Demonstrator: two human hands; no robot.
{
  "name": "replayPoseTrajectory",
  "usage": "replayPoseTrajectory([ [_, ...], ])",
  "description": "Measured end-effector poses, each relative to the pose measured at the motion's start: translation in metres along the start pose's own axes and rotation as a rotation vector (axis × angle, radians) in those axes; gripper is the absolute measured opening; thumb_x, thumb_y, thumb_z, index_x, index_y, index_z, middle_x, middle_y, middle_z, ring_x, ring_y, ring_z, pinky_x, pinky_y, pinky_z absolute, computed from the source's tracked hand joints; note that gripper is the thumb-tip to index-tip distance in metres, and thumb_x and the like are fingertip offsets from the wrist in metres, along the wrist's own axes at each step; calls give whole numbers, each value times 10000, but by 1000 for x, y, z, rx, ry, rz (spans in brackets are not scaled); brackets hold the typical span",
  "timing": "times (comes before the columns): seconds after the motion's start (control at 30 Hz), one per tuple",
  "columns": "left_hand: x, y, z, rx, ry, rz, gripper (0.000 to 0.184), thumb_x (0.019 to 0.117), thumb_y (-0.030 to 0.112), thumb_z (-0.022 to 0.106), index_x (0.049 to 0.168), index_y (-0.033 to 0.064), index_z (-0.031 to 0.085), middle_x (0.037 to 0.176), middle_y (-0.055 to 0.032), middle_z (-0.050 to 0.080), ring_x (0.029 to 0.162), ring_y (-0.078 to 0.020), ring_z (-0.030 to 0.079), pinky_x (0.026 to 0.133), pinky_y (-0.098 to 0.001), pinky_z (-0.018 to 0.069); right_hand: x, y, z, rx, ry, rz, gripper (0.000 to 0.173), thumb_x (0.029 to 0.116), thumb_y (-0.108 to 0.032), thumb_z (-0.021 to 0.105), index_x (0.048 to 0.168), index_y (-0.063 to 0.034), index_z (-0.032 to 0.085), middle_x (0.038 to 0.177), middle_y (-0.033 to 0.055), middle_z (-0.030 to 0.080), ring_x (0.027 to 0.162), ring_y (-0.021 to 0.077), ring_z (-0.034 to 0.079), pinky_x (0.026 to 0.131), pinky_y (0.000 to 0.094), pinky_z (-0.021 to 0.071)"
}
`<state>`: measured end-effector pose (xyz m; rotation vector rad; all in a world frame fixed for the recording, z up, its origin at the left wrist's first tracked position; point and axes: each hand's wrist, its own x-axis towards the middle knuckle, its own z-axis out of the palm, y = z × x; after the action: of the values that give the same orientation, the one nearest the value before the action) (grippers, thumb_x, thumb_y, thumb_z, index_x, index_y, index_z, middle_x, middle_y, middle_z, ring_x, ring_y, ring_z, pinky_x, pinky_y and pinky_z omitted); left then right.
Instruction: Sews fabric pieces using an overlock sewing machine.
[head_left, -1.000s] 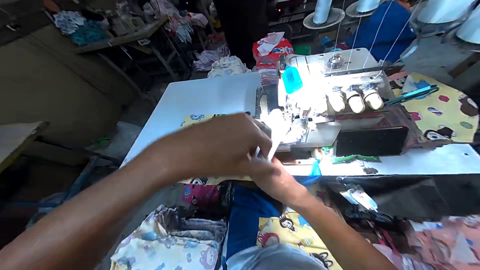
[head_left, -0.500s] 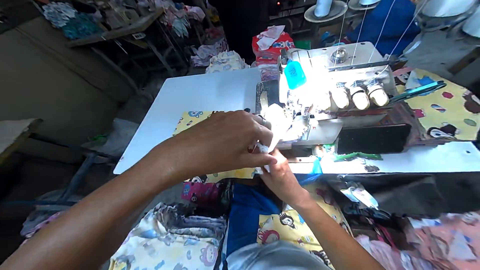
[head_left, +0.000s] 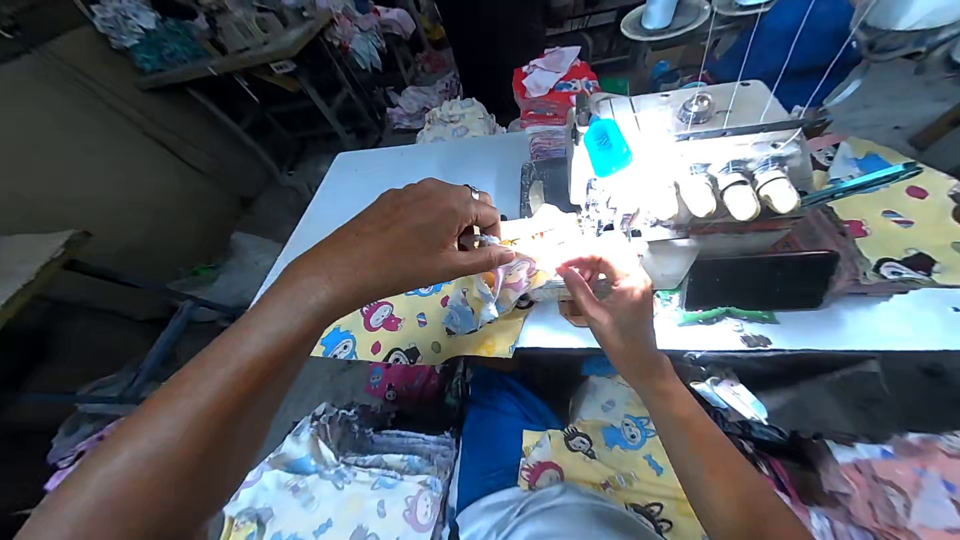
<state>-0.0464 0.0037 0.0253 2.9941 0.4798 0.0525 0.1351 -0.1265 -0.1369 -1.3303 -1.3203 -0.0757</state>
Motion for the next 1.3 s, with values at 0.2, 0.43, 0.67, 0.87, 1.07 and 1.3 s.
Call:
replayPoseTrajectory([
  [0.2, -4, 6, 3, 73, 23, 30, 360, 973, 550, 540, 883, 227, 672, 833, 81, 591, 643, -55, 534, 544, -282, 409, 8, 4, 13, -168, 14, -84, 136, 936, -165, 731, 1006, -49, 745, 944, 108, 719, 885, 228, 691, 812, 362, 553],
  [0.43, -6, 2, 6, 156, 58, 2, 365, 975, 500, 549, 874, 173, 674, 854, 14, 620, 706, -153, 605, 570, -378, 428, 4, 9, 4, -85, -17, -177, 124, 969, -128, 687, 1009, -43, 768, 1034, 123, 727, 1031, 234, 668, 931, 351, 514],
  [0.67, -8, 13, 9, 197, 68, 98, 350, 980, 475, 536, 885, 177, 693, 930, -8, 677, 728, -168, 652, 556, -367, 459, 12, 13, 5, -125, -44, -225, 162, 953, 4, 631, 1029, -38, 767, 1019, 147, 726, 996, 274, 679, 901, 376, 523],
  [0.87, -12, 12, 10, 227, 75, 64, 393, 986, 510, 523, 911, 168, 699, 938, -18, 682, 745, -189, 656, 560, -376, 447, 9, 19, 6, -142, -67, -237, 173, 991, -169, 670, 1078, -66, 777, 1087, 120, 719, 1036, 251, 660, 924, 390, 503],
  [1.07, -9, 12, 9, 244, 70, 34, 396, 957, 519, 585, 910, 140, 689, 938, -41, 663, 730, -215, 648, 551, -397, 445, 2, 24, 4, -149, 2, -150, 157, 978, -182, 687, 1007, -54, 774, 1005, 116, 732, 975, 240, 673, 906, 387, 507],
  [1.3, -10, 10, 12, 197, 84, 71, 381, 977, 515, 525, 894, 177, 678, 910, 6, 652, 719, -153, 634, 558, -352, 441, 4, 23, 2, -91, -2, -95, 126, 953, -169, 719, 998, -56, 754, 978, 93, 710, 877, 192, 651, 836, 358, 507],
])
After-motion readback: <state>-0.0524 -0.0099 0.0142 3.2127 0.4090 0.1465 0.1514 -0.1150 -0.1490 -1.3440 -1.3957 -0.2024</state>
